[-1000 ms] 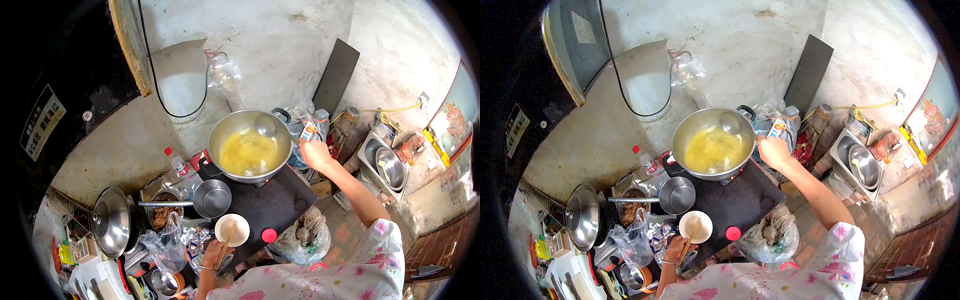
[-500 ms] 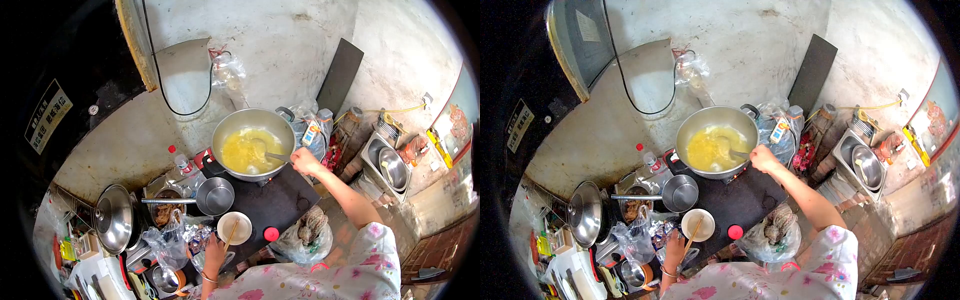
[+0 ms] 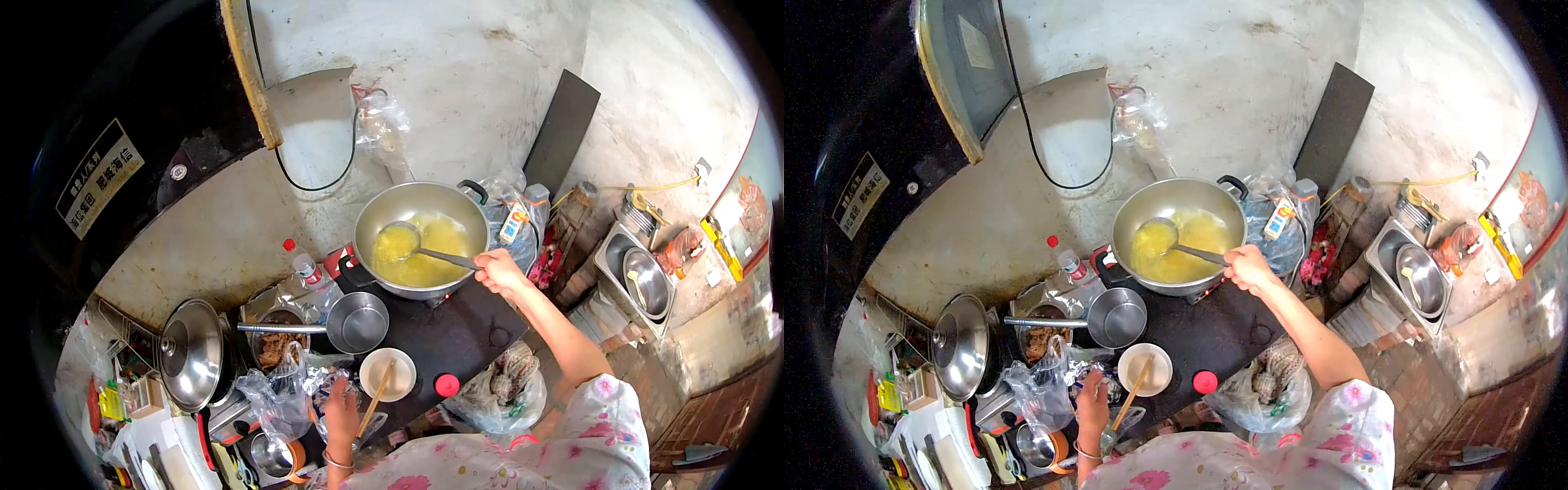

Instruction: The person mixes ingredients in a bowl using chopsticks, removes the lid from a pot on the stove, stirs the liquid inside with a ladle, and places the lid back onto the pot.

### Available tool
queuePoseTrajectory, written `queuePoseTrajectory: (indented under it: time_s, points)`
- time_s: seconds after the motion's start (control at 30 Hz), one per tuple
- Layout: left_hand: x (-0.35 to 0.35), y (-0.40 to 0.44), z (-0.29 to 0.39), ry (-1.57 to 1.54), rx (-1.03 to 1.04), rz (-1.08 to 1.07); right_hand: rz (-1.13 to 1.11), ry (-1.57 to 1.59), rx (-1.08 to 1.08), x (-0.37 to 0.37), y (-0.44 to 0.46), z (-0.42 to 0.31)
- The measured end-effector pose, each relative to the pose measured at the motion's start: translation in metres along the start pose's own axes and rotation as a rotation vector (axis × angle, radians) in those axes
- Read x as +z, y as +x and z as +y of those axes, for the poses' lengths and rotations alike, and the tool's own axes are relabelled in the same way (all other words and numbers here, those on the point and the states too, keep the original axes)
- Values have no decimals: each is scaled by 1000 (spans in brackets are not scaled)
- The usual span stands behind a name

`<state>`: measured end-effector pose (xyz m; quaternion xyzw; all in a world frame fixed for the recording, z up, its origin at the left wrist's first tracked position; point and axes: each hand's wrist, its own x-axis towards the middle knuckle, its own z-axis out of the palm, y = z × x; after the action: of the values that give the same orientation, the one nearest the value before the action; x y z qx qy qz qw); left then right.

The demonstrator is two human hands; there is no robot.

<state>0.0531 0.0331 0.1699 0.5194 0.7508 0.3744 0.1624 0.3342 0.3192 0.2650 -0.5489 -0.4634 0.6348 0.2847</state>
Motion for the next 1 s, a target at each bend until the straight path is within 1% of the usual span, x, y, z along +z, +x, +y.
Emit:
queuePoseTrajectory:
  time_s: [0.07, 0.1, 0.13, 0.2, 0.23, 0.27, 0.33, 0.37, 0.4, 0.47, 0.53, 0.6, 0.67, 0.73, 0.77, 0.8, 0.83, 0.87, 0.9, 0.93, 1.0]
  points:
    - [-1, 1, 0, -36, -10, 24, 34, -11, -36, -8, -9, -6]
    - [-1, 1, 2, -70, -19, 47, 84, -86, -62, -10, -17, -12]
    - [-2, 3, 5, -72, -18, 44, 88, -87, -62, -13, -20, -14]
    - [-4, 7, 11, -232, -59, 53, 148, -158, -156, -24, -23, -15]
    - [-2, 8, 11, -267, -30, 68, 164, -244, -196, -34, -16, -11]
    - [-2, 9, 12, -268, -29, 65, 168, -244, -195, -43, -10, -5]
    - [-2, 12, 16, -354, -67, 34, 291, -698, -636, -48, -13, -6]
    - [-2, 13, 20, -355, -66, 30, 328, -824, -596, -52, -17, -8]
    - [-3, 14, 27, -396, -86, 38, 331, -823, -594, -50, -24, -11]
    - [-6, 14, 32, -437, -105, 45, 436, -1024, -661, -49, -31, -15]
    - [-7, 15, 33, -453, -163, 63, 431, -1080, -627, -49, -34, -19]
    - [-6, 15, 31, -478, -166, 93, 424, -1136, -593, -48, -36, -22]
    - [-6, 15, 29, -502, -170, 123, 360, -1221, -572, -45, -38, -25]
    - [-7, 15, 26, -328, -98, 224, 330, -1201, -572, -44, -31, -20]
    - [-8, 14, 26, -325, -98, 225, 300, -1182, -573, -43, -27, -17]
    - [-9, 14, 26, -304, -65, 279, 299, -1179, -575, -41, -24, -16]
    - [-10, 14, 26, -283, -32, 334, 230, -1096, -531, -37, -21, -14]
    - [-11, 14, 26, -282, -33, 336, 161, -1012, -487, -35, -16, -10]
    - [-13, 14, 26, -340, -59, 348, 159, -996, -632, -30, -9, -5]
    - [-14, 15, 24, -399, -85, 359, 157, -995, -632, -29, -6, -3]
    - [-15, 15, 14, -441, -88, 374, 22, -519, -126, -16, -1, -4]
